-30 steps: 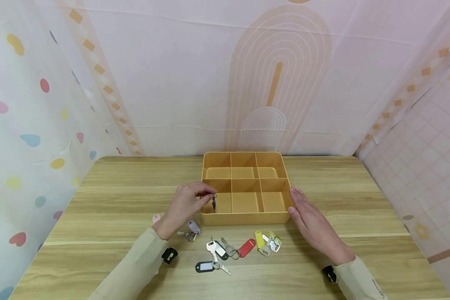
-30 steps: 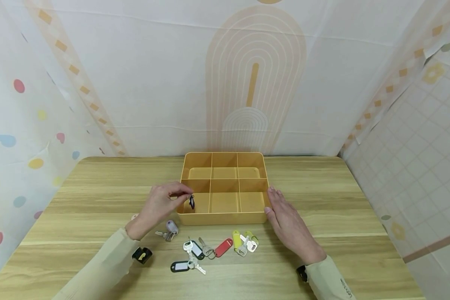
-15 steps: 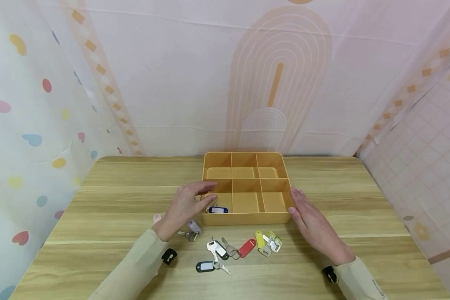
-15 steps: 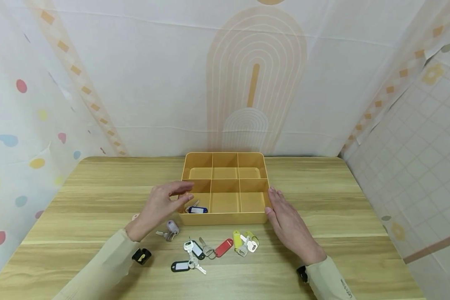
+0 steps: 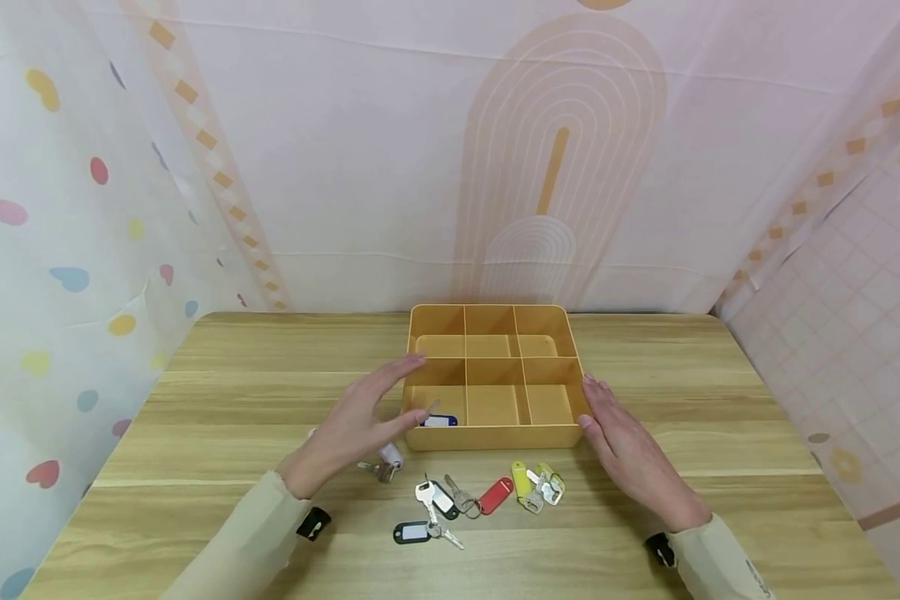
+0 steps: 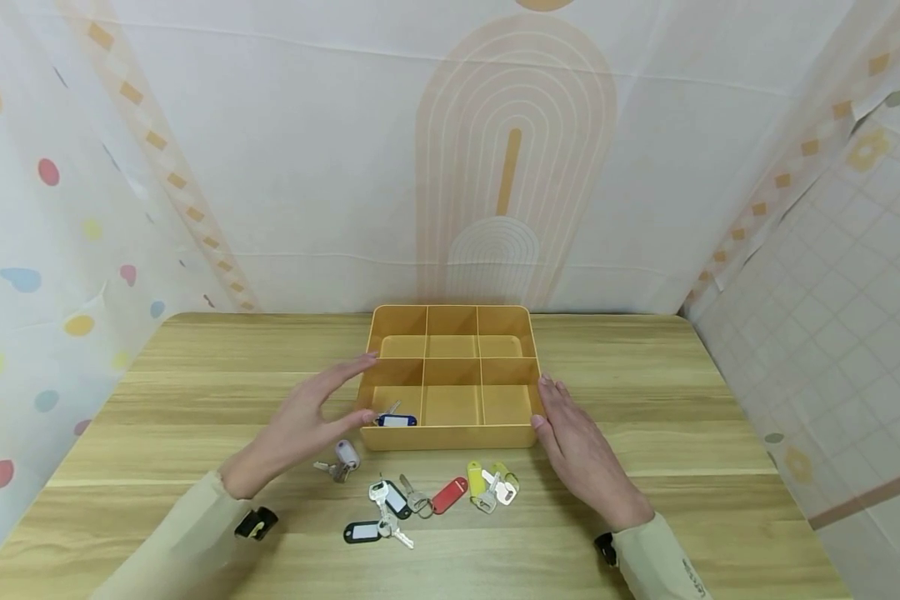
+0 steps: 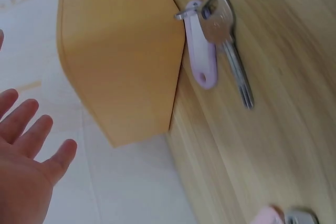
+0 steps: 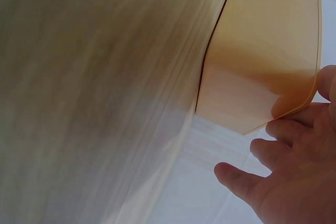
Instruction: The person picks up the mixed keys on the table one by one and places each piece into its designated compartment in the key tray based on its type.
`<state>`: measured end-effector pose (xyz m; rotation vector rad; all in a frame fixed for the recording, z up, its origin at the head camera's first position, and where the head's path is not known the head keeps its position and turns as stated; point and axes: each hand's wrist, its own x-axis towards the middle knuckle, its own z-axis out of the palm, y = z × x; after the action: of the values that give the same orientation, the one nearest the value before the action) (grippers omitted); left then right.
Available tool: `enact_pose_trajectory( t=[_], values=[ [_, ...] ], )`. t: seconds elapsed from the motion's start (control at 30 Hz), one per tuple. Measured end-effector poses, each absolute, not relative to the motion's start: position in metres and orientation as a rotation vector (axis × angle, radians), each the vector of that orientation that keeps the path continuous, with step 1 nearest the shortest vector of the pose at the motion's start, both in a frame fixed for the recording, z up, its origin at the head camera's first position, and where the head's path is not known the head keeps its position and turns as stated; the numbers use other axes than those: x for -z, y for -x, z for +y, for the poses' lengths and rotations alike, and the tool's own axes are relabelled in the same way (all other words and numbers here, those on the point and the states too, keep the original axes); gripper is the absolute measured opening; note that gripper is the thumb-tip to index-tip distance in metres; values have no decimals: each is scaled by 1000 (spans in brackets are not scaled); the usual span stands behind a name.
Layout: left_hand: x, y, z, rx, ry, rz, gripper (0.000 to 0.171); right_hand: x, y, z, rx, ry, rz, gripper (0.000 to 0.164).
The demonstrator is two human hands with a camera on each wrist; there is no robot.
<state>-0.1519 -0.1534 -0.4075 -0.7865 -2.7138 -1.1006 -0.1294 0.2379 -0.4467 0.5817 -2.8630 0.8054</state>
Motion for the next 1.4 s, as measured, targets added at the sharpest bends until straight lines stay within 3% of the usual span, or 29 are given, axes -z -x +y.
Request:
enact_pose_trajectory(
  t=[0.27, 1.07, 1.4],
  values=[
    [403, 139, -177, 1103, 728, -2741, 74, 446, 129, 239, -803, -580, -2863, 60],
    [420, 118, -242, 1053, 621, -2720, 55, 446, 130, 240, -804, -585, -2860, 60],
    [427, 113, -256, 1013, 609, -2738, 40, 446, 131, 240, -800, -584, -2865, 60]
  ],
)
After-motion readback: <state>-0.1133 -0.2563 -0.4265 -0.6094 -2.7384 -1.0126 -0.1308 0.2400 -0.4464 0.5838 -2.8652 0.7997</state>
